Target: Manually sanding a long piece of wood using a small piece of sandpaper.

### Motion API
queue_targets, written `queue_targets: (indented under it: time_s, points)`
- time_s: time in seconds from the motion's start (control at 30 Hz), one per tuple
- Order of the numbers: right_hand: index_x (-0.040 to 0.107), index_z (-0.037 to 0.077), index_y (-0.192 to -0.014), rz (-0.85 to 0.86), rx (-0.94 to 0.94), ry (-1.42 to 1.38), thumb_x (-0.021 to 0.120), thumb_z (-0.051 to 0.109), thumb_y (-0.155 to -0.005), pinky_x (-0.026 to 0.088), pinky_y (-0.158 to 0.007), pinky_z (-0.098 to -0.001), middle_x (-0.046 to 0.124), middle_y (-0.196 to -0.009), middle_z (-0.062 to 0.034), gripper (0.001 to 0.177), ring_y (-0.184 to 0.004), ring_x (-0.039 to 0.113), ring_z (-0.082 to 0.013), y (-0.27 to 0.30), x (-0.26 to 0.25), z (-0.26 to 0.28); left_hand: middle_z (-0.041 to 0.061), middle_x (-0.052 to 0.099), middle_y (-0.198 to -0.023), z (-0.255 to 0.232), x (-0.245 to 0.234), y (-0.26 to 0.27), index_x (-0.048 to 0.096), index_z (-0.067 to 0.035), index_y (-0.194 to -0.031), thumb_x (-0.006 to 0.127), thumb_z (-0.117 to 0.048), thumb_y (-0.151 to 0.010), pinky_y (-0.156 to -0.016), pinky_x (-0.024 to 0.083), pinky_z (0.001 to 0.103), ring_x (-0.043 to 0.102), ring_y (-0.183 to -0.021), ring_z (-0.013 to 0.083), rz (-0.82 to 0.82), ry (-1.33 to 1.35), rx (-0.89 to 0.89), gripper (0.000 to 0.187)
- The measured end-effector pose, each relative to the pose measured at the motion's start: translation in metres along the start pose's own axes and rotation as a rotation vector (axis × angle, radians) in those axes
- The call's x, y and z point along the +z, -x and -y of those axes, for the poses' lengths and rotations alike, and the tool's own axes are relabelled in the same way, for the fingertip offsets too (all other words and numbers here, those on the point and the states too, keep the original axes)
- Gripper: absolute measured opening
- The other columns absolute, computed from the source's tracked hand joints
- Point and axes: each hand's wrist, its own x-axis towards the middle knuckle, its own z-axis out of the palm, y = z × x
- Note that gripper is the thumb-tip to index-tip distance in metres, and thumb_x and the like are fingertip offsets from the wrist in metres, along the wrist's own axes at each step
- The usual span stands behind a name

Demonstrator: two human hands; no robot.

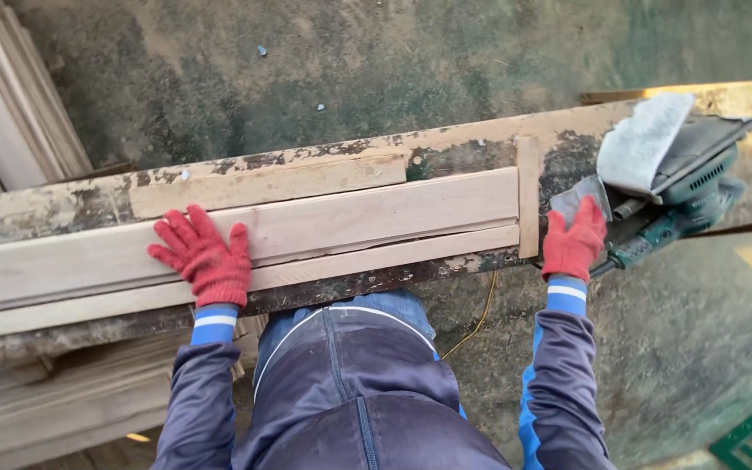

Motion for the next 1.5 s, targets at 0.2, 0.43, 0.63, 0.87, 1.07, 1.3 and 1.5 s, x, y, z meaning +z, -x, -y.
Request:
queue_targets:
  time_s: [0.2, 0.43, 0.63, 0.87, 1.07, 1.3, 1.5]
  points:
    - [0.07, 0.026, -0.133, -0.204, -0.058, 0.018, 0.088, 0.059, -0.08, 0.044, -0.103, -0.0454, 0.064, -0.128, -0.0068, 0.066, -0.124, 0.056, -0.0288, -0.017, 0.013, -0.025, 0.036, 0.023, -0.168, 0.019, 0.012, -0.004, 0.033, -0.003, -0.164, 0.048, -0.066, -0.097, -0.122, -0.003, 0.068, 0.008, -0.156, 0.0527, -0.018, 0.083, 0.03, 0.094]
    - [0.069, -0.007, -0.124, -0.096, -0.399, -0.46, 0.073, 0.003, -0.099, 0.051, -0.087, -0.0417, 0.067, -0.113, -0.0219, 0.027, -0.098, 0.061, -0.0329, 0.053, -0.088, 0.12, 0.026, 0.028, -0.165, 0.136, 0.002, -0.049, 0.044, -0.003, -0.16, 0.062, -0.035, -0.115, -0.125, 0.015, 0.059, 0.023, -0.153, 0.0456, -0.476, 0.242, 0.069, 0.057]
    - [0.026, 0.002, -0.165, -0.009, -0.285, 0.014, 0.052, 0.039, -0.106, 0.008, -0.123, -0.0583, 0.016, -0.17, -0.0251, 0.074, -0.155, 0.012, -0.0459, 0.117, 0.036, 0.244, 0.03, 0.022, -0.169, 0.2, -0.04, -0.099, 0.036, -0.002, -0.167, 0.046, -0.055, -0.116, -0.124, -0.005, 0.067, 0.01, -0.156, 0.0493, -0.174, -0.044, 0.144, 0.074]
    - [0.045, 0.011, -0.152, 0.158, -1.036, -0.37, 0.047, 0.064, -0.093, 0.012, -0.13, -0.058, 0.05, -0.153, -0.0175, 0.08, -0.15, 0.036, -0.0337, 0.335, 0.031, 0.541, 0.035, 0.04, -0.164, 0.207, -0.044, -0.107, 0.052, -0.001, -0.16, 0.05, -0.056, -0.106, -0.122, -0.002, 0.069, 0.021, -0.154, 0.0532, -0.152, -0.014, 0.274, 0.077]
    - [0.045, 0.005, -0.159, 0.038, -0.652, 0.288, 0.067, 0.038, -0.098, 0.016, -0.127, -0.0495, 0.044, -0.162, -0.0205, 0.073, -0.151, 0.035, -0.0364, 0.243, -0.004, 0.403, 0.037, 0.043, -0.159, 0.201, -0.061, -0.105, 0.053, 0.002, -0.155, 0.056, -0.05, -0.104, -0.121, 0.001, 0.07, 0.026, -0.151, 0.0552, -0.157, 0.045, 0.292, 0.072]
    - [0.01, -0.002, -0.163, 0.033, -0.456, 0.242, 0.028, 0.044, -0.112, 0.001, -0.127, -0.0499, 0.007, -0.17, -0.0265, 0.071, -0.158, 0.003, -0.0381, 0.277, 0.036, 0.459, 0.036, 0.042, -0.16, 0.201, -0.064, -0.106, 0.053, 0.001, -0.156, 0.055, -0.049, -0.106, -0.121, -0.001, 0.072, 0.025, -0.151, 0.0554, -0.156, 0.091, 0.278, 0.07]
    - [0.026, 0.033, -0.163, 0.136, -1.121, -0.141, 0.024, 0.08, -0.092, 0.007, -0.129, -0.0572, 0.023, -0.171, 0.0004, 0.085, -0.158, 0.018, -0.0191, 0.327, 0.05, 0.552, 0.034, 0.043, -0.16, 0.203, -0.063, -0.106, 0.053, -0.001, -0.156, 0.051, -0.05, -0.106, -0.123, -0.001, 0.07, 0.027, -0.152, 0.0517, -0.125, 0.053, 0.277, 0.07]
